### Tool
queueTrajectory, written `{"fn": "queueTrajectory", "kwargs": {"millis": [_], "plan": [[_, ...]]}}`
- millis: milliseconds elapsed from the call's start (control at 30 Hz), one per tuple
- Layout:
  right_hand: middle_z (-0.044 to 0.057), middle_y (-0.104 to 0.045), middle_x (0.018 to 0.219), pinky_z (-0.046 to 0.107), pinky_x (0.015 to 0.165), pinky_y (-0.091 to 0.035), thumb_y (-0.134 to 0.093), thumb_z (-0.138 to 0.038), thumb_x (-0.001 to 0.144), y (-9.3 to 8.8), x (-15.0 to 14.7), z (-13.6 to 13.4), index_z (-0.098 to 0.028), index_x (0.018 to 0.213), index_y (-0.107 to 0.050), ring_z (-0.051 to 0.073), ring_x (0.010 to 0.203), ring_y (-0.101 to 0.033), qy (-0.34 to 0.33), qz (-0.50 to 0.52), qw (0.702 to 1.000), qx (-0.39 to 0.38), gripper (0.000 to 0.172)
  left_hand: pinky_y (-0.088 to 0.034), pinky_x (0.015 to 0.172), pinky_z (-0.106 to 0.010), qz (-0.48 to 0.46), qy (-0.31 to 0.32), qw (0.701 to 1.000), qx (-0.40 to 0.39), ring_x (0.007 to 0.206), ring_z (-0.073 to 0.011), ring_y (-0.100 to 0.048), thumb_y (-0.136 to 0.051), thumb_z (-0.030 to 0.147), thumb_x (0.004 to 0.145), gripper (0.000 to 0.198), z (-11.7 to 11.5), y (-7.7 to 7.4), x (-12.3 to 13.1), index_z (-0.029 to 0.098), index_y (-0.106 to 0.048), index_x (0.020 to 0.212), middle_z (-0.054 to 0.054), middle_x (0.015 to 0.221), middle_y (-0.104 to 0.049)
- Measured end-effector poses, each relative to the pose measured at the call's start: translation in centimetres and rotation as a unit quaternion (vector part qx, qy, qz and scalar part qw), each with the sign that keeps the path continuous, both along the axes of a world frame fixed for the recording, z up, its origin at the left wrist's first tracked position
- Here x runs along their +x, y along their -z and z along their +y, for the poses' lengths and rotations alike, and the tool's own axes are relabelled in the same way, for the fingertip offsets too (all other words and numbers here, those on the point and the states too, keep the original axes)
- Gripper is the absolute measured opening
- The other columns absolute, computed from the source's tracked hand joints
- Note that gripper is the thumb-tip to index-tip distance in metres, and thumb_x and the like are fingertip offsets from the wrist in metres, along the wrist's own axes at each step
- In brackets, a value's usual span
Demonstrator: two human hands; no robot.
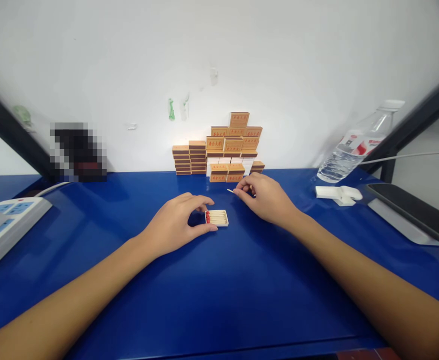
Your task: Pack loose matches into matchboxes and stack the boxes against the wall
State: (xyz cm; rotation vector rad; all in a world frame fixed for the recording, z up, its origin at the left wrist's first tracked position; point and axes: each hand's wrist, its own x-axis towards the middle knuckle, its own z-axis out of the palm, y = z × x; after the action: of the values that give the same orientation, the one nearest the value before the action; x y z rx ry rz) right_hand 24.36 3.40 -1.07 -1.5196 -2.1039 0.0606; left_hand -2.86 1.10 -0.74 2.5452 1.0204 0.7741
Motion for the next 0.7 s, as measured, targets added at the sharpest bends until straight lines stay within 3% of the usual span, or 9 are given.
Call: {"fn": "queueTrajectory", "kwargs": {"millis": [200,400,500,600,700], "plan": [[0.012,-0.067,0.098,0.042,0.088,-0.047,-0.060,-0.028,0.099,1.0,-0.2,0.7,-0.020,0.088,-0.062,0.028,0.096,-0.060,-0.045,-0.037,0.998,-0.005,0.014,-0.057,0.092,-0.040,-0.008,-0.001,1.000,-0.005,0.100,-0.0225,-0.071,-0.084,0.044,0.087,0.047,0.1,0.2,-0.1,0.026,-0.067,0.127,-0.003,0.108,-0.075],[0.009,-0.067,0.090,0.039,0.080,-0.047,-0.054,-0.026,0.101,0.4,-0.3,0.4,-0.021,0.089,-0.058,0.025,0.089,-0.059,-0.076,0.027,0.997,0.002,0.013,-0.057,0.093,-0.039,-0.006,-0.011,1.000,-0.008,0.100,-0.0222,-0.071,-0.085,0.044,0.086,0.049,0.1,0.3,-0.1,0.026,-0.067,0.128,-0.003,0.108,-0.074],[0.008,-0.068,0.093,0.039,0.081,-0.050,-0.052,-0.024,0.101,0.3,-0.5,0.0,-0.020,0.105,-0.061,0.025,0.090,-0.061,-0.103,0.060,0.993,0.007,0.010,-0.057,0.092,-0.039,-0.003,-0.008,1.000,-0.006,0.100,-0.0217,-0.070,-0.085,0.043,0.086,0.049,0.1,0.3,0.0,0.026,-0.067,0.128,-0.003,0.108,-0.074],[0.012,-0.070,0.108,0.045,0.093,-0.050,-0.045,-0.021,0.103,0.4,-0.9,-0.5,-0.018,0.130,-0.057,0.028,0.105,-0.063,-0.136,0.044,0.990,0.016,0.030,-0.057,0.092,-0.039,-0.001,-0.006,1.000,-0.001,0.100,-0.0215,-0.070,-0.085,0.042,0.086,0.048,0.1,0.3,0.0,0.025,-0.067,0.128,-0.003,0.107,-0.074],[0.014,-0.069,0.122,0.048,0.102,-0.048,-0.040,-0.019,0.104,0.3,-1.3,-1.0,-0.019,0.129,-0.060,0.029,0.119,-0.062,-0.154,0.034,0.987,0.016,0.032,-0.057,0.092,-0.039,-0.003,-0.006,1.000,0.002,0.100,-0.0212,-0.070,-0.085,0.042,0.086,0.048,0.1,0.3,-0.1,0.025,-0.067,0.127,-0.003,0.107,-0.074]]}}
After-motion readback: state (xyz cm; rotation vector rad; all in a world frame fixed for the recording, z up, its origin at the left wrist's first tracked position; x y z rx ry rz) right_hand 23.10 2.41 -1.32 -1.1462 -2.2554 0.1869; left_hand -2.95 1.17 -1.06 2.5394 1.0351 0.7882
